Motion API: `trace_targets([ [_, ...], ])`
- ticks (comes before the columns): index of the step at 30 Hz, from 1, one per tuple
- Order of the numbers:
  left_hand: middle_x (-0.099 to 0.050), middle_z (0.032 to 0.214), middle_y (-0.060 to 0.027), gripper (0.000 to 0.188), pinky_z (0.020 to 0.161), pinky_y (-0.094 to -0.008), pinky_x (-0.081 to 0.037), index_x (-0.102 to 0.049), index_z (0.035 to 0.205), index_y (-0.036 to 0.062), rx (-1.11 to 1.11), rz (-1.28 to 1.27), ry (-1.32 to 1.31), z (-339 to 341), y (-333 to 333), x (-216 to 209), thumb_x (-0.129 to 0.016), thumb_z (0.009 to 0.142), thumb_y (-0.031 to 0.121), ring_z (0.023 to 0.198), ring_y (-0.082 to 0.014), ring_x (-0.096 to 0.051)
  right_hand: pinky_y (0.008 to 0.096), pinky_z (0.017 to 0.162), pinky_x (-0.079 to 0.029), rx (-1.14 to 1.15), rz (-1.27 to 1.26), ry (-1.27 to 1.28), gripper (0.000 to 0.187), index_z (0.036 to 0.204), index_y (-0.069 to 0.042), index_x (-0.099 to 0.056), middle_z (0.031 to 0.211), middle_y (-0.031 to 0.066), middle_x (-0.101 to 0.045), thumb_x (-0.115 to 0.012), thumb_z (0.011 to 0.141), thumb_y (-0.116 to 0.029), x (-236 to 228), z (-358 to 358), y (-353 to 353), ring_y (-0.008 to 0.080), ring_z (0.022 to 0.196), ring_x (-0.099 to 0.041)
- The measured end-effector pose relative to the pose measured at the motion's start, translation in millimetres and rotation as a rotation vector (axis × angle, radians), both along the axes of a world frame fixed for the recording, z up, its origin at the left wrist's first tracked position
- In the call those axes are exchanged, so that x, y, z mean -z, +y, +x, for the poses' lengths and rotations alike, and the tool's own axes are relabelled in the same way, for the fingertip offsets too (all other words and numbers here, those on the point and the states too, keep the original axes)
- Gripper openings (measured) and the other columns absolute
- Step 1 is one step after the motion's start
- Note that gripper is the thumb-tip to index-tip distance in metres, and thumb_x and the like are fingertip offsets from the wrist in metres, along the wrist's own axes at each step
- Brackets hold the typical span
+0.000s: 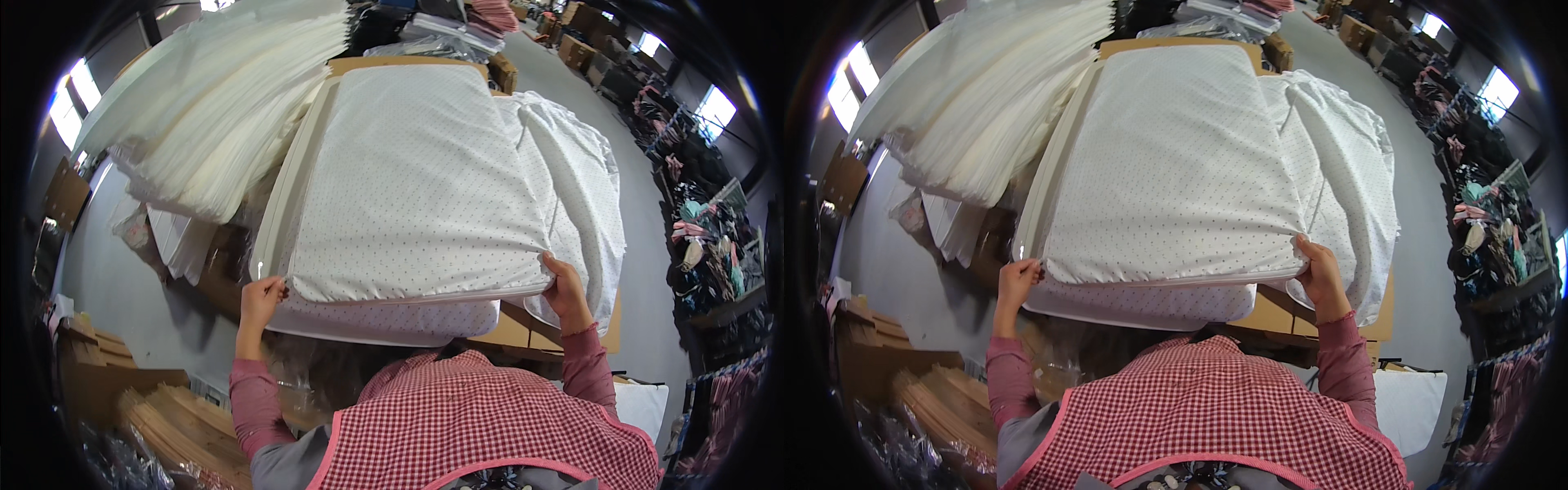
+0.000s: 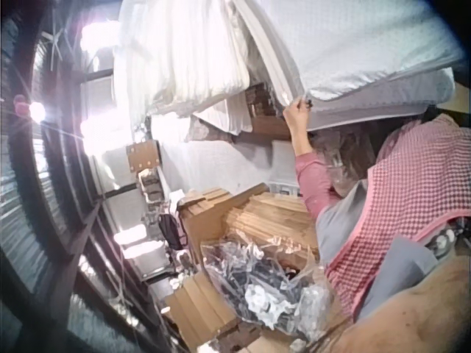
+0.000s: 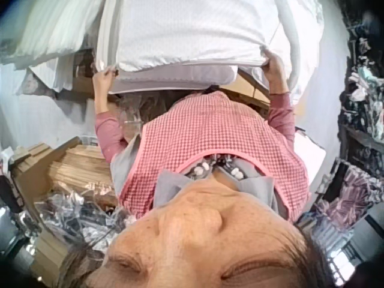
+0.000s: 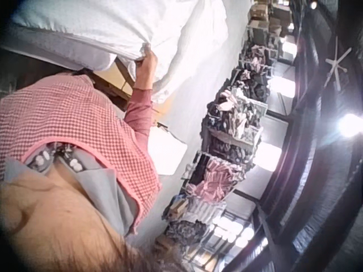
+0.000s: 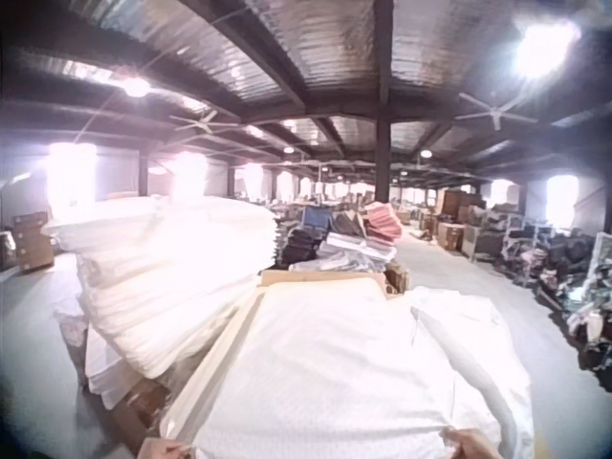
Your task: The person uses a utility knife to cut open plastic packaging on a white cushion. They remove the cushion, place a white dotted cover over it, and then place the covered cushion into a new plastic bag. The person repeats this process for multiple cushions.
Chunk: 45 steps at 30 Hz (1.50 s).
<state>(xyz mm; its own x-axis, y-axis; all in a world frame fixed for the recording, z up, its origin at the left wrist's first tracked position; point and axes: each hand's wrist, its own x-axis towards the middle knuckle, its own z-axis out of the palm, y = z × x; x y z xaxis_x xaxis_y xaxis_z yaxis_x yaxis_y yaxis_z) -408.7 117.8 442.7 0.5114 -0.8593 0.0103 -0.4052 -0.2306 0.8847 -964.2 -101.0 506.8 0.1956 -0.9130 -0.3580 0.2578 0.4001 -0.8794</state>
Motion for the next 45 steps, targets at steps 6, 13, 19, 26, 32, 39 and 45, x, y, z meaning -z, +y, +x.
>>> trace_targets([
  [6, -0.073, 0.083, -0.0121, 0.017, 0.066, -0.0296, -0.057, -0.071, 0.102, -0.0012, 0.137, -0.181, -0.237, -138, 44, -33, -0.064, 0.092, 0.010, 0.071, -0.0184, -0.071, 0.0402, 0.091, -0.055, -0.059, 0.069, -0.098, 0.038, 0.120, 0.011, -0.054, 0.115, 0.0187, -0.064, -0.053, 0.099, -0.021, -4, 29, 29, 0.0274, 0.101, -0.067],
  [13, -0.063, 0.121, -0.0145, 0.049, 0.089, -0.0365, -0.051, -0.055, 0.125, -0.0010, 0.633, -0.008, 1.151, -265, -48, 3, -0.050, 0.098, 0.040, 0.105, -0.0244, -0.064, 0.0363, 0.085, -0.057, -0.270, 0.032, -0.224, 0.030, 0.113, 0.005, -0.060, 0.105, 0.0098, -0.068, -0.058, 0.098, -0.021, 5, 42, 59, 0.0182, 0.090, -0.068],
  [19, -0.056, 0.134, -0.0084, 0.067, 0.100, -0.0390, -0.045, -0.042, 0.141, 0.0038, 0.312, -0.368, 1.299, -276, -60, 20, -0.042, 0.099, 0.056, 0.118, -0.0228, -0.057, 0.0281, 0.059, -0.056, -0.477, -0.013, 0.409, 0.034, 0.093, 0.004, -0.072, 0.078, 0.0093, -0.072, -0.066, 0.094, -0.030, -1, 39, 100, 0.0129, 0.062, -0.066],
  [26, -0.059, 0.125, -0.0089, 0.048, 0.093, -0.0335, -0.047, -0.050, 0.133, 0.0036, 0.327, -0.116, 1.082, -337, -83, 9, -0.048, 0.102, 0.039, 0.108, -0.0187, -0.060, 0.0284, 0.052, -0.052, -0.282, -0.527, 0.538, 0.030, 0.095, 0.004, -0.072, 0.073, 0.0125, -0.071, -0.073, 0.086, -0.024, 6, 63, 114, 0.0124, 0.056, -0.066],
  [32, -0.062, 0.117, -0.0072, 0.046, 0.091, -0.0327, -0.047, -0.054, 0.128, 0.0028, 0.304, -0.122, 1.041, -347, -89, 12, -0.049, 0.101, 0.040, 0.101, -0.0166, -0.060, 0.0347, 0.051, -0.050, -0.151, -0.397, 0.472, 0.026, 0.081, 0.003, -0.071, 0.063, 0.0162, -0.065, -0.068, 0.085, -0.022, 17, 48, 107, 0.0224, 0.053, -0.066],
  [39, -0.061, 0.114, -0.0062, 0.042, 0.089, -0.0325, -0.048, -0.055, 0.124, 0.0022, 0.079, -0.221, 1.056, -348, -88, 1, -0.056, 0.098, 0.035, 0.101, -0.0172, -0.060, 0.0442, 0.066, -0.052, -0.379, -0.939, 0.733, 0.012, 0.089, -0.001, -0.066, 0.081, 0.0198, -0.067, -0.060, 0.085, -0.011, 22, 11, 104, 0.0401, 0.075, -0.065],
  [45, -0.060, 0.116, -0.0084, 0.038, 0.090, -0.0379, -0.051, -0.055, 0.121, 0.0023, -0.059, -0.309, 1.024, -297, -58, -15, -0.059, 0.094, 0.029, 0.105, -0.0216, -0.061, 0.0407, 0.059, -0.050, -0.396, -0.611, 0.899, 0.022, 0.081, -0.002, -0.068, 0.062, 0.0153, -0.063, -0.059, 0.092, -0.019, 9, -36, 73, 0.0273, 0.062, -0.066],
])
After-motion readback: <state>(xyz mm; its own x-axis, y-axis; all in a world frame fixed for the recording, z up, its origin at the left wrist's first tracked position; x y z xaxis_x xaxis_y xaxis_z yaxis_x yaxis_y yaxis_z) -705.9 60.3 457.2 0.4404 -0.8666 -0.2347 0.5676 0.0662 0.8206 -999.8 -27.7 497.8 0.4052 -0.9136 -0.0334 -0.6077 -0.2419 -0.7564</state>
